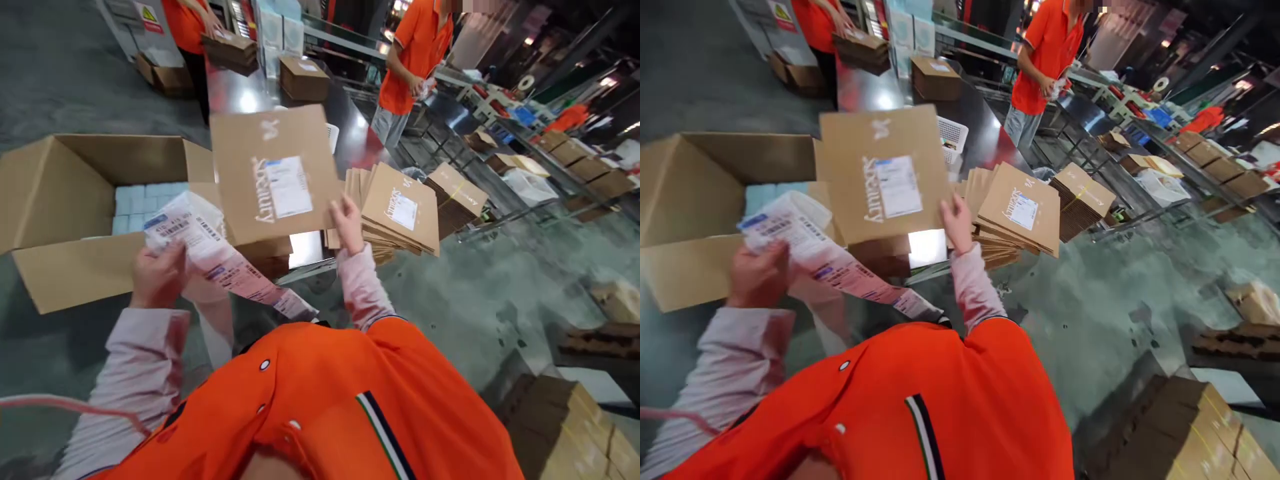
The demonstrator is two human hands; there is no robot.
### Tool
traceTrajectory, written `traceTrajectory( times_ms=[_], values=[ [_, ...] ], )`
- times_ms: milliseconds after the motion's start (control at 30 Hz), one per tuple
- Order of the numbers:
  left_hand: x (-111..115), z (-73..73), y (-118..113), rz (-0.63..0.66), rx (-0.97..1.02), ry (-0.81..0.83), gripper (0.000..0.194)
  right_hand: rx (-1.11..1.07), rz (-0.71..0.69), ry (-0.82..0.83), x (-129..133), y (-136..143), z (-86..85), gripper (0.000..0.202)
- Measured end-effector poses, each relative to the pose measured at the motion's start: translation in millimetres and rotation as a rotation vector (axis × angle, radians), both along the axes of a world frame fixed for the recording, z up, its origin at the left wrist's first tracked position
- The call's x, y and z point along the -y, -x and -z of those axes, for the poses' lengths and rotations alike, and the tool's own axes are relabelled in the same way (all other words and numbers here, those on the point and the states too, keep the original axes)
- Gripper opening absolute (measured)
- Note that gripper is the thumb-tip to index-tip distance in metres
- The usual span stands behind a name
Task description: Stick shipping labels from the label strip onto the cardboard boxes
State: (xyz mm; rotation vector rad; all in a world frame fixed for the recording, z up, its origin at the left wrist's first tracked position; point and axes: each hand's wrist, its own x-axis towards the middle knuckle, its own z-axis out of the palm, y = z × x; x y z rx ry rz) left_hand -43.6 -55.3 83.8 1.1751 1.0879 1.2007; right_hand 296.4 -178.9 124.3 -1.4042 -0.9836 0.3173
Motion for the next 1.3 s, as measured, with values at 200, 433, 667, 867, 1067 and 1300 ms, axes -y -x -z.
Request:
traceTrajectory(
  times_ms=[200,433,667,867,1067,1300],
  values=[
    [36,-32.9,9,0.239,0.158,0.123,0.075,0.230,0.533,0.251,144,-142,-73.7,0.054],
    [63,-16.2,-29,0.444,0.014,-0.044,0.057,0.201,-0.094,0.567,66,-2,-20.2,0.049],
    [76,-5.0,-45,0.577,-0.038,0.082,0.057,-0.339,-0.462,0.345,19,131,65.8,0.055],
    [64,11.1,-44,0.305,0.025,0.274,0.058,-0.170,-0.575,0.503,-14,124,56.0,0.046],
    [67,32.7,-44,0.105,-0.139,0.157,0.044,0.081,-0.568,0.492,-48,124,43.3,0.014],
    [56,58.4,-49,-0.175,-0.225,-0.014,0.046,0.037,-0.584,0.665,-73,137,55.1,0.016]
  ],
)
